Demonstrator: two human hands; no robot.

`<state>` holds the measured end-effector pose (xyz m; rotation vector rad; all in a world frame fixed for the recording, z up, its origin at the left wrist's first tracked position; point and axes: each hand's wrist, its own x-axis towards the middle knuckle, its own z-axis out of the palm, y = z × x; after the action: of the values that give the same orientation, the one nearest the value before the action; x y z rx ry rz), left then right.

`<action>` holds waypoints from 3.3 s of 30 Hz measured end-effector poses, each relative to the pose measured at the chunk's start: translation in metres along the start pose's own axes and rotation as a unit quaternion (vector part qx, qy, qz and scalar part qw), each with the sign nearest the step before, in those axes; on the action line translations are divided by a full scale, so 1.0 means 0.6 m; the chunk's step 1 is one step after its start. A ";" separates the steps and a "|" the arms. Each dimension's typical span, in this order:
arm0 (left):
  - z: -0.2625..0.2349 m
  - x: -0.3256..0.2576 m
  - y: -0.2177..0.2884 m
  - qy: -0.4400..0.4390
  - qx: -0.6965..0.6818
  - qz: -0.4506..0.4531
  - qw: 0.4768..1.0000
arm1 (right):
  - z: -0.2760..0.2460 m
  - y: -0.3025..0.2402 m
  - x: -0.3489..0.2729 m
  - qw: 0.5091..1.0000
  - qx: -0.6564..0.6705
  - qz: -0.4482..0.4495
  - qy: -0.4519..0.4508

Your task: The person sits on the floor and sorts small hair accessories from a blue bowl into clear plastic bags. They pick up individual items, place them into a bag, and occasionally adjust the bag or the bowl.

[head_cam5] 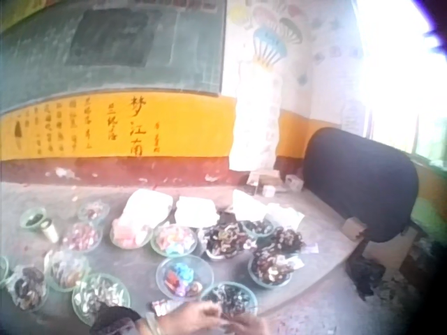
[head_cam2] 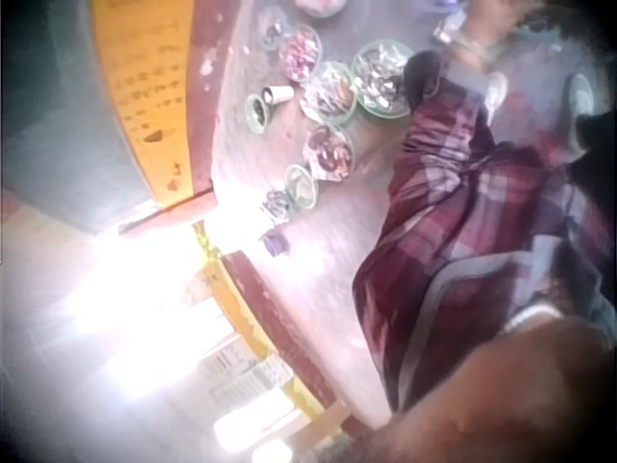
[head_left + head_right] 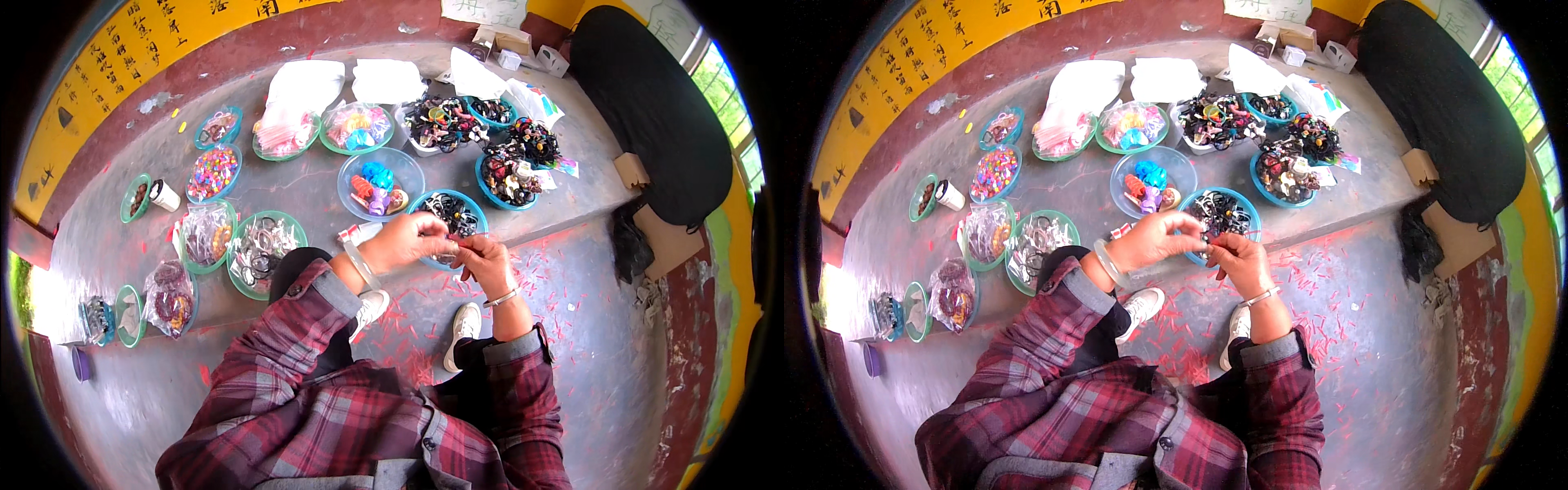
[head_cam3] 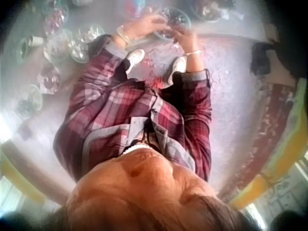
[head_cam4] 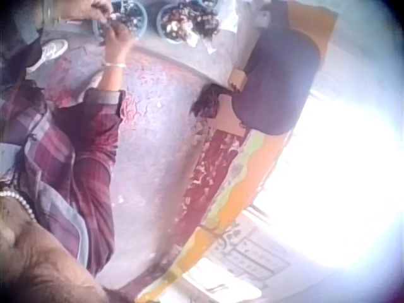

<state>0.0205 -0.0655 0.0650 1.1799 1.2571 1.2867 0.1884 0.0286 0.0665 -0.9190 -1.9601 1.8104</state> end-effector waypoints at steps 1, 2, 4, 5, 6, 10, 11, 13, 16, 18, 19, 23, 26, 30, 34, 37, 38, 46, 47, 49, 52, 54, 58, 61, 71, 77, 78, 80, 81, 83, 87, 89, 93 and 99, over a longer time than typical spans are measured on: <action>0.007 -0.003 0.009 -0.031 0.025 -0.023 0.999 | -0.001 0.000 0.000 1.000 0.005 -0.005 -0.007; 0.012 0.000 -0.005 -0.025 0.052 -0.006 0.998 | -0.003 0.000 0.001 1.000 0.009 -0.009 -0.014; 0.012 0.004 -0.041 0.025 -0.005 -0.007 1.000 | -0.002 -0.004 0.002 1.000 0.011 -0.014 -0.017; 0.012 0.008 -0.056 0.050 -0.034 -0.007 0.998 | -0.003 -0.005 0.003 0.999 0.036 -0.013 -0.003; 0.016 0.012 -0.060 0.084 -0.031 -0.002 0.996 | -0.005 -0.001 0.003 0.998 0.062 -0.010 0.013; 0.025 0.034 -0.047 0.133 -0.140 0.019 0.981 | -0.027 0.017 0.008 0.989 0.138 0.048 -0.013; 0.025 0.035 -0.044 0.138 -0.172 0.003 0.976 | -0.027 0.021 0.009 0.990 0.132 0.058 -0.006; 0.023 0.036 -0.042 0.146 -0.232 -0.031 0.961 | -0.024 0.030 0.009 0.989 0.123 0.077 0.009; 0.020 0.038 -0.050 0.144 -0.218 -0.033 0.965 | -0.025 0.035 0.012 0.992 0.110 0.063 0.007; 0.019 0.036 -0.051 0.145 -0.218 -0.026 0.965 | -0.026 0.036 0.013 0.993 0.102 0.060 0.012; 0.018 0.036 -0.052 0.148 -0.217 -0.019 0.965 | -0.025 0.033 0.012 0.993 0.099 0.063 0.017; 0.018 0.032 -0.046 0.161 -0.216 -0.022 0.963 | -0.027 0.023 0.009 0.993 0.106 0.051 0.002; 0.024 0.032 -0.034 0.148 -0.259 -0.047 0.953 | -0.028 0.026 0.005 0.993 0.105 0.054 0.027; 0.033 0.033 -0.047 0.089 -0.307 -0.075 0.945 | -0.026 0.027 0.005 0.992 0.117 0.042 0.026; 0.036 0.034 -0.069 0.082 -0.276 -0.076 0.955 | -0.016 0.024 0.006 0.990 0.131 0.036 0.023; 0.038 0.033 -0.064 0.090 -0.267 -0.079 0.956 | -0.016 0.025 0.008 0.983 0.178 0.033 0.017; 0.039 0.032 -0.061 0.092 -0.267 -0.079 0.956 | -0.017 0.028 0.009 0.980 0.197 0.032 0.013; 0.036 0.032 -0.061 0.070 -0.316 -0.082 0.943 | -0.001 0.040 0.023 0.977 0.208 0.010 0.043; 0.036 0.032 -0.060 0.070 -0.325 -0.085 0.939 | -0.002 0.042 0.024 0.977 0.205 0.009 0.048; 0.033 0.030 -0.062 0.077 -0.326 -0.078 0.939 | -0.001 0.043 0.025 0.975 0.216 0.011 0.055; 0.031 0.029 -0.062 0.077 -0.321 -0.074 0.941 | -0.002 0.043 0.025 0.976 0.209 0.014 0.067; 0.030 0.030 -0.062 0.072 -0.315 -0.077 0.943 | -0.002 0.043 0.025 0.977 0.203 0.014 0.069; 0.030 0.029 -0.062 0.063 -0.307 -0.086 0.946 | -0.001 0.042 0.023 0.977 0.203 0.012 0.069; 0.031 0.028 -0.062 0.063 -0.301 -0.087 0.948 | -0.001 0.043 0.023 0.976 0.205 0.012 0.068; 0.031 0.025 -0.057 0.067 -0.318 -0.097 0.941 | 0.001 0.044 0.025 0.969 0.235 0.026 0.066; 0.032 0.023 -0.058 0.070 -0.318 -0.110 0.939 | 0.000 0.046 0.027 0.970 0.235 0.025 0.059; 0.032 0.024 -0.059 0.067 -0.320 -0.111 0.939 | 0.001 0.044 0.026 0.969 0.237 0.025 0.059; 0.031 0.024 -0.061 0.061 -0.324 -0.114 0.937 | 0.002 0.038 0.023 0.969 0.240 0.026 0.060; 0.031 0.025 -0.062 0.064 -0.324 -0.115 0.937 | 0.002 0.038 0.023 0.969 0.239 0.026 0.060; 0.031 0.025 -0.064 0.070 -0.325 -0.117 0.936 | 0.002 0.038 0.023 0.969 0.237 0.025 0.061; 0.029 0.026 -0.070 0.070 -0.335 -0.109 0.933 | 0.002 0.038 0.025 0.970 0.232 0.023 0.061; 0.028 0.026 -0.068 0.073 -0.332 -0.109 0.934 | 0.001 0.040 0.026 0.970 0.232 0.022 0.063; 0.031 0.022 -0.058 0.073 -0.332 -0.109 0.934 | 0.002 0.041 0.025 0.971 0.231 0.017 0.065; 0.029 0.022 -0.058 0.067 -0.307 -0.115 0.942 | 0.001 0.047 0.028 0.968 0.240 0.008 0.068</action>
<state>0.0368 -0.0501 0.0302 0.4923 0.9419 1.4506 0.1822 0.0385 0.0360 -0.8657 -1.3408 2.0390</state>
